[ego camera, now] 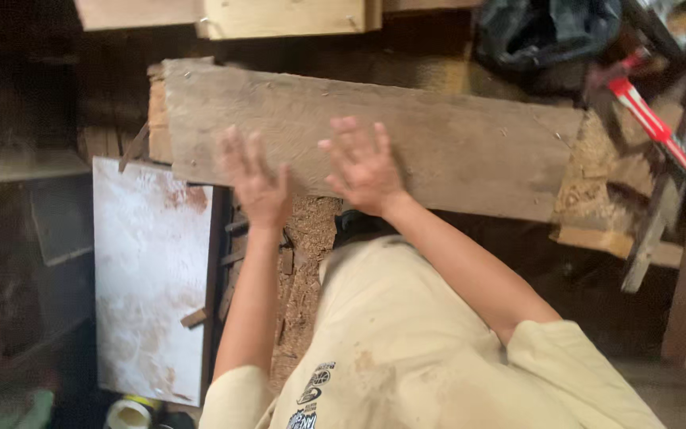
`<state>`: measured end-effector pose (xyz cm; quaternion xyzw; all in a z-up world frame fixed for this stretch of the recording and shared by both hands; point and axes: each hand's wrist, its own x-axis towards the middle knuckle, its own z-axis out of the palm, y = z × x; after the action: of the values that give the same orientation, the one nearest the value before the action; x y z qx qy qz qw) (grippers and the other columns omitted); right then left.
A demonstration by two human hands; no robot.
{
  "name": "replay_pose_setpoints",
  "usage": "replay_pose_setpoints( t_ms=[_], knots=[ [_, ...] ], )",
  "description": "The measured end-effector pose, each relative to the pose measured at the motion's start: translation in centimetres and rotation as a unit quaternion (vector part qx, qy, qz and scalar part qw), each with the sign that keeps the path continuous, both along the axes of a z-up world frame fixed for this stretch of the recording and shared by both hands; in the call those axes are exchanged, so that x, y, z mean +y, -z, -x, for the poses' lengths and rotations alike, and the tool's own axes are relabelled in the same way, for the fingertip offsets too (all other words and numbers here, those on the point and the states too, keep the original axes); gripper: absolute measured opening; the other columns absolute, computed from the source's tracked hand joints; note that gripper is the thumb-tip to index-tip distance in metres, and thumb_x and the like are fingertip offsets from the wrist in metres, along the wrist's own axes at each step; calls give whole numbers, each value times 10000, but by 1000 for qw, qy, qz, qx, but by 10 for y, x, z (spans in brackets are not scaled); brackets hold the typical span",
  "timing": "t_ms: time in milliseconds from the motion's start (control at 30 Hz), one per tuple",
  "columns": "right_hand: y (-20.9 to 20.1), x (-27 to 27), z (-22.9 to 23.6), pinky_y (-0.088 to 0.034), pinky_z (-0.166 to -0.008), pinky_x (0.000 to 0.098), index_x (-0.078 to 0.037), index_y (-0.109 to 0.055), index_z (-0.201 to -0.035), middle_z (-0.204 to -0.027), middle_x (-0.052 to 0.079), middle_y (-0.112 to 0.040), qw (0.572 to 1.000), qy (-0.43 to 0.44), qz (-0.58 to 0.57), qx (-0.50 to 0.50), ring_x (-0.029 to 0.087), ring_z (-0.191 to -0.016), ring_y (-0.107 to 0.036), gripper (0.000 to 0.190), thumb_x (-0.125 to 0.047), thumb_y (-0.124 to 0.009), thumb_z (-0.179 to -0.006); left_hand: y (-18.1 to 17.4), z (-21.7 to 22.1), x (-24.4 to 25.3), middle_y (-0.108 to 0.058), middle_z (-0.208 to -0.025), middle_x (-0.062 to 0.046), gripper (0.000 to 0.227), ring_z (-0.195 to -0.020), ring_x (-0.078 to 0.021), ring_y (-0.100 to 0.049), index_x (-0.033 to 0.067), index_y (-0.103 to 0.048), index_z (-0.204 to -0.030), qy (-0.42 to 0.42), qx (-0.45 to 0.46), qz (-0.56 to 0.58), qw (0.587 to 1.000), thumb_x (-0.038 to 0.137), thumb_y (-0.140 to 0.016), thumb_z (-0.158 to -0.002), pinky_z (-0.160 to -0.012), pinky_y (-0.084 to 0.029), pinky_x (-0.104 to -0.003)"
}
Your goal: The person hammers nails into a wooden plank using a hammer. They then flip the plank over and wipe its surface with both hands.
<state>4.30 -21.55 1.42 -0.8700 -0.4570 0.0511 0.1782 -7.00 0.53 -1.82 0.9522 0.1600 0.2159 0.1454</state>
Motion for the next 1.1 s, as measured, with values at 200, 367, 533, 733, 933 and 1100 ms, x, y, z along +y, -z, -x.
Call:
replay_pose_setpoints(
  t_ms=[200, 367, 533, 733, 933, 1100],
  knots=[
    [-3, -5, -3, 128, -1191, 679, -330, -171, -1657, -1742, -26, 13, 982, -33, 184, -1, 223, -1592, 82, 798, -740, -291, -983, -21, -49, -27, 80, -1731, -103, 807, -1587, -358, 97, 258, -60, -1677, 33, 314, 22, 949, 673, -389, -1067, -1284, 68, -564],
    [-6, -55, -22, 151, -1187, 686, -378, -37, -1665, -1744, -52, 101, 971, 9, 234, 44, 211, -1588, 135, 800, -785, -204, -997, -32, -50, -27, 58, -1750, -112, 777, -1605, -382, 84, 240, -105, -1697, 51, 285, 16, 957, 631, -357, -1074, -1287, 58, -582],
    [1, -165, -51, 134, -1204, 670, -388, 12, -1692, -1742, -41, 136, 975, 120, 182, -51, 225, -1583, 157, 840, -827, -242, -1022, -29, -51, -27, -2, -1754, -133, 774, -1605, -407, 43, 199, -187, -1700, 52, 281, 11, 958, 628, -359, -1079, -1284, 39, -607],
    [-6, -298, -65, 23, -1341, 597, -332, -23, -1748, -1824, -8, 30, 887, 387, 250, 25, 224, -1684, 0, 647, -588, -269, -1207, -35, -49, -29, -47, -1752, -161, 783, -1606, -434, 2, 167, -248, -1682, 53, 254, 42, 965, 601, -441, -1059, -1278, 10, -624],
    [-4, -261, -52, -190, -1369, 528, -175, -537, -1483, -1619, 97, -496, 914, 385, -37, -120, 293, -1671, -307, 420, -404, -486, -1134, -32, -46, -30, -54, -1739, -183, 807, -1587, -454, -2, 147, -249, -1682, 58, 247, 32, 967, 575, -506, -1048, -1260, 4, -641],
    [-10, -142, -32, 32, -1265, 557, -287, -432, -1581, -1715, 47, -275, 998, 25, 60, -17, 251, -1601, -99, 663, -656, -384, -1032, -29, -49, -31, -49, -1746, -186, 824, -1596, -449, 5, 146, -236, -1679, 53, 239, 24, 969, 572, -515, -1031, -1265, 10, -628]
  ],
)
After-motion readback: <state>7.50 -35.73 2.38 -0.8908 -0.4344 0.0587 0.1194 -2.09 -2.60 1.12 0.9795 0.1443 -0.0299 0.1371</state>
